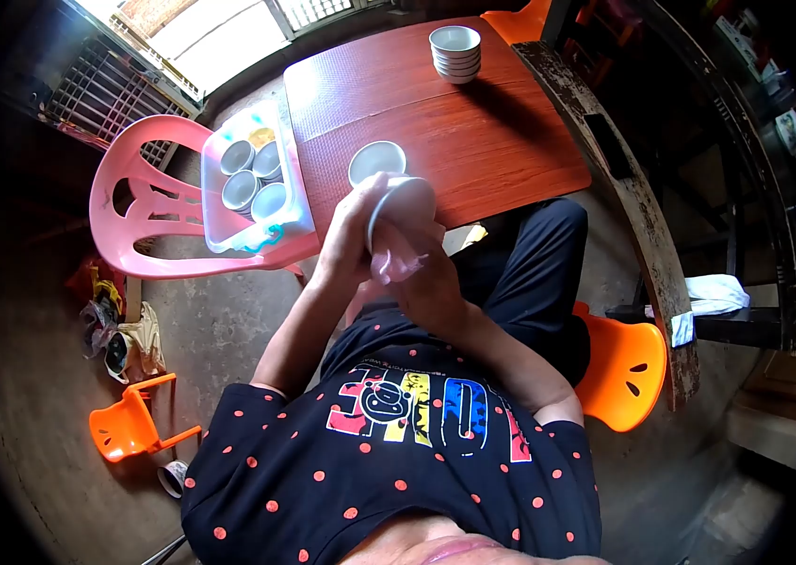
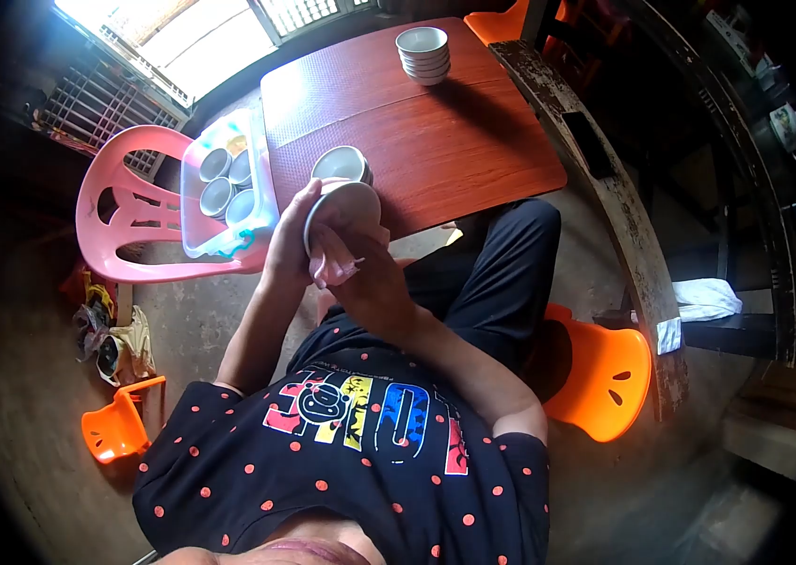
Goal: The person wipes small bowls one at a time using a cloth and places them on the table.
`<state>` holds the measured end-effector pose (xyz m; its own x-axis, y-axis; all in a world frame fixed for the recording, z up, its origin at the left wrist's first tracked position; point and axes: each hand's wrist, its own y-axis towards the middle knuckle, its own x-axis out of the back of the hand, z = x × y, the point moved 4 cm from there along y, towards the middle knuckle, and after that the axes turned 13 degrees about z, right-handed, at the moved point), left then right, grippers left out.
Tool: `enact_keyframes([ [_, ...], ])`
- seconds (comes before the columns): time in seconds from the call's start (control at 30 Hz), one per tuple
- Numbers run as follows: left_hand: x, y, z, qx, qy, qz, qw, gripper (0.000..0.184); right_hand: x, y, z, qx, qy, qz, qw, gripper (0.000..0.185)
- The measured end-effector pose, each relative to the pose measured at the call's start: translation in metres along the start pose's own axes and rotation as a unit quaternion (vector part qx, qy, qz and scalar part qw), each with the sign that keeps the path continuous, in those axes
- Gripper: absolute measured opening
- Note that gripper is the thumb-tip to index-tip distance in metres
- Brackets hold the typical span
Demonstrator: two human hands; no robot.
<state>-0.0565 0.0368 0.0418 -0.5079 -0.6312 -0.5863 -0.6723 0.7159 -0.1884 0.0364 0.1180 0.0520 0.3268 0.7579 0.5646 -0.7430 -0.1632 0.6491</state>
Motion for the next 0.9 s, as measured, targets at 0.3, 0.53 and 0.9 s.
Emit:
enact_keyframes([
  [0.3,-0.028,-0.01,0.011,-0.294,0.062,0.086,0.95,0.046,-0.002,-0.009,-0.004,-0.228,0.271,-0.1,0.93,0.023],
  [0.53,0.006,0.009,-0.004,0.029,-0.137,0.105,0.984,0.046,0.011,0.011,-0.026,0.076,-0.212,0.189,0.956,0.057],
  [0.9,0.003,0.009,0.017,-0.129,-0.012,-0.016,0.991,0.046,-0.018,-0.017,-0.008,-0.129,0.185,0.058,0.972,0.027],
])
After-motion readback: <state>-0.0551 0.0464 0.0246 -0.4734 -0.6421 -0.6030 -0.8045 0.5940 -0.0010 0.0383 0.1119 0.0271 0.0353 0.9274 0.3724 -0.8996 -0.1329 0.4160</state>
